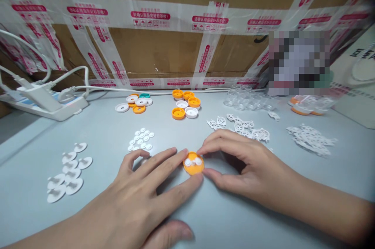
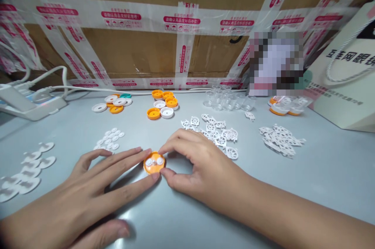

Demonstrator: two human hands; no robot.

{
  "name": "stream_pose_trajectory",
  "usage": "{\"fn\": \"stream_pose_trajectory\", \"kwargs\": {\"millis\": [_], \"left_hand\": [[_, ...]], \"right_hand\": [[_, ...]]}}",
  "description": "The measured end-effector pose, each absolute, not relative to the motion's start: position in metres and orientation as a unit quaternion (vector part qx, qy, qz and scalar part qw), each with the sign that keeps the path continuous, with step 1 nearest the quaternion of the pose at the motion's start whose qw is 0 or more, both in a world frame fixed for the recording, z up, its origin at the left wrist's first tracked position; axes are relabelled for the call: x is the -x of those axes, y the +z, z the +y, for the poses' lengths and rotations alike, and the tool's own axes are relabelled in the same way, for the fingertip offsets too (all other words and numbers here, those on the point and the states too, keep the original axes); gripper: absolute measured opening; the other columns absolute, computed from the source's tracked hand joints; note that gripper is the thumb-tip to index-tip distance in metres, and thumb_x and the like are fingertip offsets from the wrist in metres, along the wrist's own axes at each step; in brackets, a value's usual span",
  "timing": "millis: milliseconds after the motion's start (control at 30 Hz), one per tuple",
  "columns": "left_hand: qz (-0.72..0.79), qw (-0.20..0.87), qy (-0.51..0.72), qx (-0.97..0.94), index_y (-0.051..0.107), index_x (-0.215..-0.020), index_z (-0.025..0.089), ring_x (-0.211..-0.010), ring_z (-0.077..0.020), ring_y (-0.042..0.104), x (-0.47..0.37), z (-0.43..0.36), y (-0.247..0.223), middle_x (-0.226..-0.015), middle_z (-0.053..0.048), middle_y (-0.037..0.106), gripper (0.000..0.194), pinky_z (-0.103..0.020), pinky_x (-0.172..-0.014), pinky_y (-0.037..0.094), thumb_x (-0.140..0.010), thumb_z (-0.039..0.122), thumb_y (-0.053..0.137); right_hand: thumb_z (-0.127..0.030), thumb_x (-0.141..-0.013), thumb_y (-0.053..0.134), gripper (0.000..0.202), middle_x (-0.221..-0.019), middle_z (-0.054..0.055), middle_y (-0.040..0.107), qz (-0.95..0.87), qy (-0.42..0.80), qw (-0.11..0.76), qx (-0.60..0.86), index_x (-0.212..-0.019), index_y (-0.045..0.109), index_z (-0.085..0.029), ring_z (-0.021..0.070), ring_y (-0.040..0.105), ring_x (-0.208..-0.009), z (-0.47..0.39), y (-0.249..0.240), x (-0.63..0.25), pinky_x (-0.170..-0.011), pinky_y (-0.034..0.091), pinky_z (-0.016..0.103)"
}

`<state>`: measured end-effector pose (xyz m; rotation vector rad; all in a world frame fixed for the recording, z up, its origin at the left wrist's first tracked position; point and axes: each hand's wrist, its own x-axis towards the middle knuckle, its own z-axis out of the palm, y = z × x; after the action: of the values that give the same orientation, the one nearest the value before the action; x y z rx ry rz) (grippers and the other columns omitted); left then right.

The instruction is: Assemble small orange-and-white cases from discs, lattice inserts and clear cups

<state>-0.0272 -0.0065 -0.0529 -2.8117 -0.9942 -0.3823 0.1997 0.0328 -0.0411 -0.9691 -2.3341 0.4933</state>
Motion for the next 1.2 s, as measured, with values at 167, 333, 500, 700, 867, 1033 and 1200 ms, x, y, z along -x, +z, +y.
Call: {"fn": "stream_pose_trajectory", "kwargs": {"millis": [167,333,500,700,867,1033,1200], "left_hand": [[-0.306,0.033,-0.135,0.942,0.044,-0.127,0.036,-0.119,-0.0265,0.043,0.031,-0.006,-0.053,-0.135,-0.003,0.044,0.038,-0.041,-0.094,0.034,-0.090,0.041,0.034],[-0.297,0.004,-0.166,0.940,0.048,-0.123,0.038,-0.116,-0.0265,0.046,0.032,-0.005,-0.056,-0.130,-0.004,0.048,0.035,-0.042,-0.095,0.032,-0.090,0.039,0.037],[-0.289,-0.005,-0.191,0.938,0.053,-0.117,0.039,-0.117,-0.0263,0.044,0.032,-0.005,-0.056,-0.131,-0.001,0.047,0.030,-0.042,-0.095,0.030,-0.089,0.037,0.040],[-0.310,-0.040,-0.260,0.914,0.058,-0.104,0.034,-0.107,-0.0208,0.051,0.034,-0.004,-0.048,-0.114,0.001,0.060,0.024,-0.036,-0.091,0.034,-0.084,0.025,0.050],[-0.370,-0.122,-0.235,0.891,0.053,-0.109,0.027,-0.097,-0.0174,0.055,0.024,0.005,-0.043,-0.108,-0.002,0.060,0.028,-0.029,-0.080,0.043,-0.081,0.025,0.054],[-0.401,-0.203,-0.212,0.868,0.054,-0.106,0.030,-0.097,-0.0171,0.054,0.013,0.008,-0.041,-0.108,0.000,0.058,0.027,-0.031,-0.082,0.042,-0.079,0.035,0.058],[-0.421,-0.242,-0.216,0.847,0.059,-0.096,0.032,-0.094,-0.0171,0.054,0.007,0.009,-0.041,-0.102,0.001,0.059,0.017,-0.032,-0.082,0.038,-0.080,0.038,0.057]], "right_hand": [[-0.020,-0.071,0.064,0.020,-0.090,0.001,0.063,-0.872,0.225,0.223,0.373,-0.091,0.062,-0.021,0.0114,0.058,-0.084,0.029,-0.036,-0.204,-0.077,0.044,0.022],[-0.020,-0.071,0.065,0.020,-0.090,-0.001,0.063,-0.870,0.240,0.212,0.376,-0.091,0.062,-0.021,0.0098,0.057,-0.084,0.025,-0.034,-0.206,-0.079,0.042,0.021],[-0.022,-0.071,0.066,0.021,-0.091,-0.001,0.063,-0.871,0.245,0.211,0.370,-0.092,0.062,-0.022,0.0101,0.057,-0.086,0.026,-0.033,-0.206,-0.081,0.041,0.022],[-0.022,-0.069,0.066,0.022,-0.089,-0.001,0.062,-0.865,0.255,0.203,0.381,-0.091,0.062,-0.021,0.0105,0.056,-0.084,0.026,-0.030,-0.205,-0.079,0.040,0.022],[-0.025,-0.079,0.059,0.012,-0.089,-0.001,0.061,-0.853,0.282,0.209,0.387,-0.089,0.063,-0.022,0.0089,0.056,-0.084,0.027,-0.030,-0.203,-0.077,0.040,0.020],[-0.026,-0.079,0.060,0.009,-0.084,-0.001,0.061,-0.841,0.300,0.185,0.410,-0.084,0.065,-0.021,0.0093,0.055,-0.081,0.028,-0.026,-0.195,-0.074,0.040,0.020],[-0.024,-0.078,0.059,0.007,-0.082,-0.001,0.061,-0.848,0.285,0.122,0.430,-0.078,0.066,-0.021,0.0110,0.055,-0.080,0.027,-0.018,-0.187,-0.072,0.039,0.022]]}}
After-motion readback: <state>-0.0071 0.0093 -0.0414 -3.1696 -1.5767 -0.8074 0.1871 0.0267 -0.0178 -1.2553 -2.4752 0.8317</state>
